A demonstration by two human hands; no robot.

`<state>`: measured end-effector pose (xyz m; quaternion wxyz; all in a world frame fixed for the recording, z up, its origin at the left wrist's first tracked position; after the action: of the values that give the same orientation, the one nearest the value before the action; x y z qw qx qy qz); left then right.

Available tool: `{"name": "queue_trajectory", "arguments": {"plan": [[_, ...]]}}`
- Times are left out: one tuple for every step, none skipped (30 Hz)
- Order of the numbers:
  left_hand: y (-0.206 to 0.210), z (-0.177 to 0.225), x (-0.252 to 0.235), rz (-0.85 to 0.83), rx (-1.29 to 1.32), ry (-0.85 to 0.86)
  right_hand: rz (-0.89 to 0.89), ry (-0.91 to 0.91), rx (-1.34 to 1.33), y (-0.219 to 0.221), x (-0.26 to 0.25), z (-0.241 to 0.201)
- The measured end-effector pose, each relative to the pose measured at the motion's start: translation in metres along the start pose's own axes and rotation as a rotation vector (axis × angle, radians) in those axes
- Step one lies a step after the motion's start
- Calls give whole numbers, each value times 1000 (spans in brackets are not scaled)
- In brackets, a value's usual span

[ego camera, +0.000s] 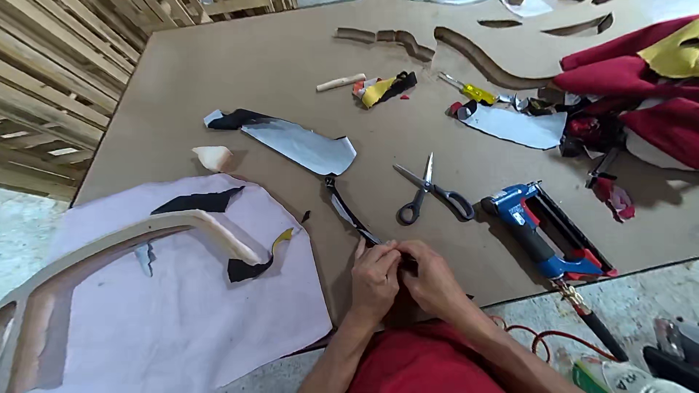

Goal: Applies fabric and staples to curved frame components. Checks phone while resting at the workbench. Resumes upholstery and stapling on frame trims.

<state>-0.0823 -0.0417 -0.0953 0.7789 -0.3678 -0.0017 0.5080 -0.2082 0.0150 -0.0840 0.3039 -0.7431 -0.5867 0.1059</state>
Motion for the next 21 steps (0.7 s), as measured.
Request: {"name": "queue_trajectory", "arguments": {"plan": [[3, 1, 1, -14, -47, 25, 81, -49, 115, -18, 12, -2], [4, 2, 2, -30, -72, 23, 201, -89, 214, -41, 25, -2], [4, 2, 2, -35, -82, 10, 321, -97, 314, -67, 36, 3], [3, 2, 1, -22, -88, 0, 418, -63, 408, -93, 43, 11], [2, 2, 1, -13, -97, -9, 487, -3, 485, -117, 48, 24], [2, 2, 1, -10, -102, -12, 530, 73, 533, -137, 52, 39], [2, 2, 1, -14, -107, -13, 544, 160, 549, -152, 53, 55], [2, 2, 0, -22, -112, -11, 551, 240, 559, -161, 54, 71], [2, 3, 0, -28, -117, -10, 548, 303, 572, -166, 53, 86], [3, 3, 0, -29, -120, -6, 536, 354, 580, -166, 51, 100], [3, 2, 0, -28, -120, -2, 523, 387, 584, -165, 47, 111], [4, 2, 0, -29, -121, 0, 520, 398, 588, -165, 43, 118], [4, 1, -1, -32, -125, -7, 508, 401, 587, -167, 38, 120], [4, 0, -3, -39, -130, -20, 480, 410, 571, -170, 34, 118], [3, -1, -3, -51, -132, -36, 442, 428, 542, -176, 34, 114], [3, -3, -4, -65, -126, -48, 407, 454, 509, -183, 37, 108], [4, -3, -4, -76, -118, -55, 375, 481, 490, -191, 43, 100], [4, -4, -4, -83, -109, -64, 341, 495, 494, -195, 50, 88], [4, -4, -4, -86, -103, -73, 301, 482, 508, -195, 59, 73], [5, -4, -4, -86, -97, -77, 254, 468, 493, -190, 69, 56], [5, -4, -4, -89, -88, -84, 187, 459, 433, -181, 79, 40]]}}
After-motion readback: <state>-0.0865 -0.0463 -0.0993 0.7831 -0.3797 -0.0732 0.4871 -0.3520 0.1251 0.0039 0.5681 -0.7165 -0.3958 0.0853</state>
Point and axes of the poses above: each hand's wrist, its own x-axis away from the middle knuckle, its own y-axis out of the palm, z = x × y, the point moved 6 cm from there along -x, towards the middle knuckle, and after that the axes turned 4 degrees about x, right-handed, at the moved point
